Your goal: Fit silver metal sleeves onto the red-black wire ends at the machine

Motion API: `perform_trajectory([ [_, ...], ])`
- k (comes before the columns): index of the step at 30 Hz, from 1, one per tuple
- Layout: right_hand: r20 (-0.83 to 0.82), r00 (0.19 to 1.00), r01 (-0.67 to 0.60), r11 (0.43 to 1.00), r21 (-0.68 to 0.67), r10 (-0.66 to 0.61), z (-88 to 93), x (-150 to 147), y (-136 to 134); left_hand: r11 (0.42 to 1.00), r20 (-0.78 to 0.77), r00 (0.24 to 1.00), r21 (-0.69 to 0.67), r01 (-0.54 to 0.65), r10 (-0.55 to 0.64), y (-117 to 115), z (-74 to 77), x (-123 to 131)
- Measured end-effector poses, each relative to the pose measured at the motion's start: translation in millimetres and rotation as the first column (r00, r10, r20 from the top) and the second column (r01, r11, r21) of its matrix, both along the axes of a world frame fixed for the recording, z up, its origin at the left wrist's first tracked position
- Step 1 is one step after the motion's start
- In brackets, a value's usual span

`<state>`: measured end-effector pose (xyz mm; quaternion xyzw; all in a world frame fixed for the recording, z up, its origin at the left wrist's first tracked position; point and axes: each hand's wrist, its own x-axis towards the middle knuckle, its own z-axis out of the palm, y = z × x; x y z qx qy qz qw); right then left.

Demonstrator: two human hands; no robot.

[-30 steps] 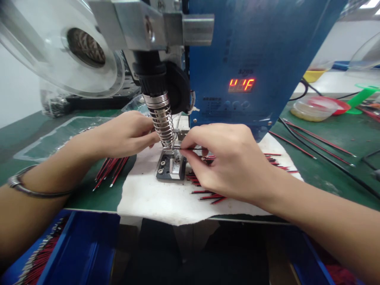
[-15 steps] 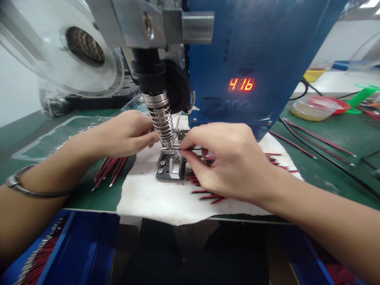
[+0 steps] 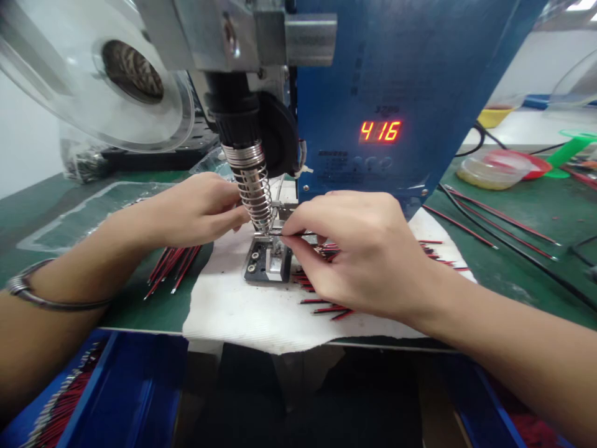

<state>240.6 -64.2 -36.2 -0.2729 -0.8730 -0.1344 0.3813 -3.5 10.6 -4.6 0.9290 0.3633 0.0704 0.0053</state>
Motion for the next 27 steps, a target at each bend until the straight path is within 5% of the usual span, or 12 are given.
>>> perform_trajectory([
  [27, -0.006, 1.0, 0.01, 0.999, -0.035, -0.01, -0.2, 0.5, -0.9, 1.0, 0.004, 1.0, 0.008, 0.008, -0.008, 0.5, -0.9, -0.5],
])
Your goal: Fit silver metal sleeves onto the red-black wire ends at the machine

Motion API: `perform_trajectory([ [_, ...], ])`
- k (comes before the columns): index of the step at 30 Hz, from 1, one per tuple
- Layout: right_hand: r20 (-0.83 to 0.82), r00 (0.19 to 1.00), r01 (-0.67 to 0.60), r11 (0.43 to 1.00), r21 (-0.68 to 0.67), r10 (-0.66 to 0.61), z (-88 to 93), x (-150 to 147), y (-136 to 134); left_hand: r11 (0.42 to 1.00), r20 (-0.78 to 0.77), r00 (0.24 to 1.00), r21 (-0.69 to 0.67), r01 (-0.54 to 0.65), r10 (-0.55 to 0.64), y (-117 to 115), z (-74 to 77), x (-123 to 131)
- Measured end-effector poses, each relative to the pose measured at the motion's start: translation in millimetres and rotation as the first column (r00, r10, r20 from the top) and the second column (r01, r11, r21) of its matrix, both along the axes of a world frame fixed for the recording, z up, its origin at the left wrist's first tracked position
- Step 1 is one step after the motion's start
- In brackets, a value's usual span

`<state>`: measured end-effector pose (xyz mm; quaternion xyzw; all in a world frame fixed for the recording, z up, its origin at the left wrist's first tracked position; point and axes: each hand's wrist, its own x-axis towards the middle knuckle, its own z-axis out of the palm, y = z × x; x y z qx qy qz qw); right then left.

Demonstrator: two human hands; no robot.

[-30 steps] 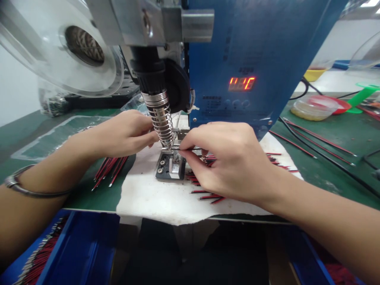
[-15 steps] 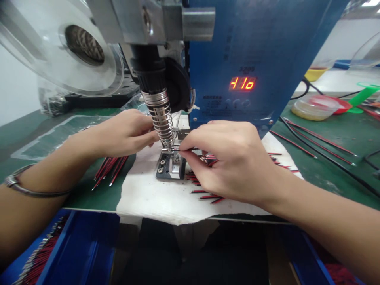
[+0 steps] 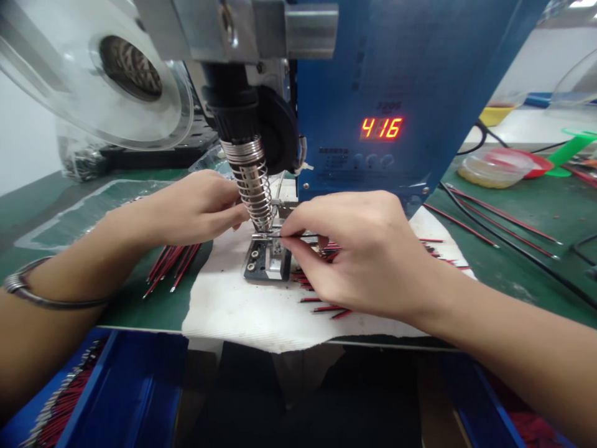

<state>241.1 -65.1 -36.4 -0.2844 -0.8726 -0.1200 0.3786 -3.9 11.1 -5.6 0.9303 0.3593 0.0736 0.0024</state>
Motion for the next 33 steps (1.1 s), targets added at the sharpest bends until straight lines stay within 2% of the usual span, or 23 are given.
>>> perform_trajectory([
  [19, 0.017, 1.0, 0.024, 1.0, -0.008, -0.024, -0.5, 0.7, 1.4, 1.0, -0.02, 1.0, 0.027, 0.003, -0.002, -0.3, 0.2, 0.8],
  [33, 0.003, 1.0, 0.014, 0.999, 0.034, -0.014, -1.9, 0.7, 2.3, 0.999, -0.018, 1.0, 0.031, 0.007, -0.007, -0.7, 1.3, 0.8],
])
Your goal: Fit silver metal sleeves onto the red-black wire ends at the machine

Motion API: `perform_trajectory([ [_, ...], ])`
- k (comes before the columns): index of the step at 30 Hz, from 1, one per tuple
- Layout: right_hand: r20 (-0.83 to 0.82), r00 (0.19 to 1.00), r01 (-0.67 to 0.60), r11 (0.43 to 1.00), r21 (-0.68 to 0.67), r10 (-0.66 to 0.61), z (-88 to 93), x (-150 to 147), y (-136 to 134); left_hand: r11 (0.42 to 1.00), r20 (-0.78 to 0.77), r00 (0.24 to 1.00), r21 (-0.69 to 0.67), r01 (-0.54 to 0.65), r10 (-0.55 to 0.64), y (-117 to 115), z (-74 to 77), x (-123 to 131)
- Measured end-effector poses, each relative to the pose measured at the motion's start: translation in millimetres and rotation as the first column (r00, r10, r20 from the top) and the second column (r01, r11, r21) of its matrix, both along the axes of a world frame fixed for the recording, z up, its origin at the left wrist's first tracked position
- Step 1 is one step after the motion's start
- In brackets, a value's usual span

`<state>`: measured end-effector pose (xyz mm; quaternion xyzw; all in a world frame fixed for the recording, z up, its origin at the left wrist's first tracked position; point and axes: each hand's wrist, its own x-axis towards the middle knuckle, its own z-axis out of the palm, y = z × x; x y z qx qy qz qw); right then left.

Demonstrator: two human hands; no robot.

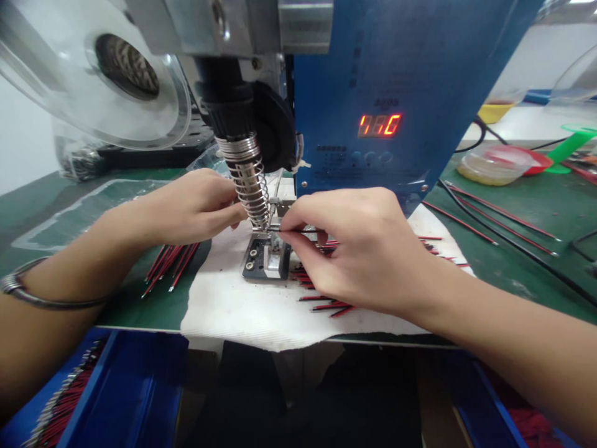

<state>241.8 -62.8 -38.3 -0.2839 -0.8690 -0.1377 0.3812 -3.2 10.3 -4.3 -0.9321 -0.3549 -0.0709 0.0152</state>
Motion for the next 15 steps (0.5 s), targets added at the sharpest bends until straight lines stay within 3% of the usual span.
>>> perform_trajectory([
  [15, -0.006, 1.0, -0.002, 1.0, 0.009, 0.002, 0.8, 0.7, 0.8, 1.0, -0.008, 1.0, -0.008, -0.004, 0.004, -0.3, 0.5, -0.4],
])
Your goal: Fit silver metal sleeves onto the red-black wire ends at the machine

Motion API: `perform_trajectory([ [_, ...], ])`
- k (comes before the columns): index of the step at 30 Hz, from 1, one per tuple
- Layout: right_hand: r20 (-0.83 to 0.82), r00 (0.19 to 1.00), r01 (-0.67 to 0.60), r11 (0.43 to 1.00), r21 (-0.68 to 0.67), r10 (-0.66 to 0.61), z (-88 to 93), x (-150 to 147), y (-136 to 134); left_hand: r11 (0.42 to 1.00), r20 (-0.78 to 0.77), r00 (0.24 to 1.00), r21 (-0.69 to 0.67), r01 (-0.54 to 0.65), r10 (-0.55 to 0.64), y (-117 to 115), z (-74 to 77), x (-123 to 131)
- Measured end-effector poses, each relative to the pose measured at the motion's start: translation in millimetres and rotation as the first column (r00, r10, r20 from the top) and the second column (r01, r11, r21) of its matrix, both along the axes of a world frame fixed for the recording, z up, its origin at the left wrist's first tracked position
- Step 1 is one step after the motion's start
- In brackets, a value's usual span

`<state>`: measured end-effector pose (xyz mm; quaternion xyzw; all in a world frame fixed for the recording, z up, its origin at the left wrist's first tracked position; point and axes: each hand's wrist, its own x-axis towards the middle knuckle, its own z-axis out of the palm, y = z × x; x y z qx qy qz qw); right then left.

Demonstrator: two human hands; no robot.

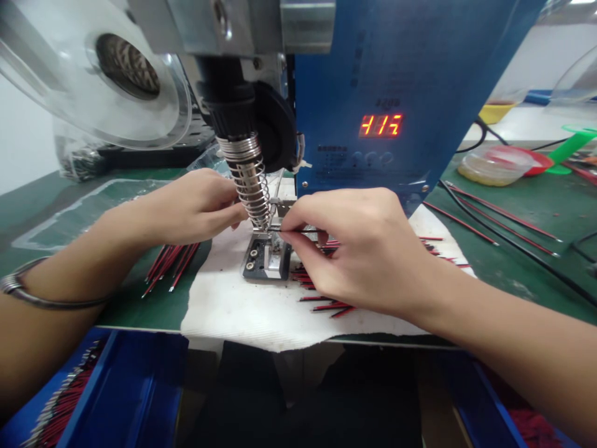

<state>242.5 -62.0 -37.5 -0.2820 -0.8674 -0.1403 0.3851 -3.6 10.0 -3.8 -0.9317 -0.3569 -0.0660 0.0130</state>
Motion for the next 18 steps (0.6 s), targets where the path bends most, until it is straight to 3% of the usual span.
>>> perform_trajectory([
  [18, 0.005, 1.0, -0.005, 1.0, -0.012, 0.005, 1.1, -1.6, -1.2, 1.0, 0.018, 1.0, -0.007, 0.0, 0.0, 0.1, 0.0, 0.5],
])
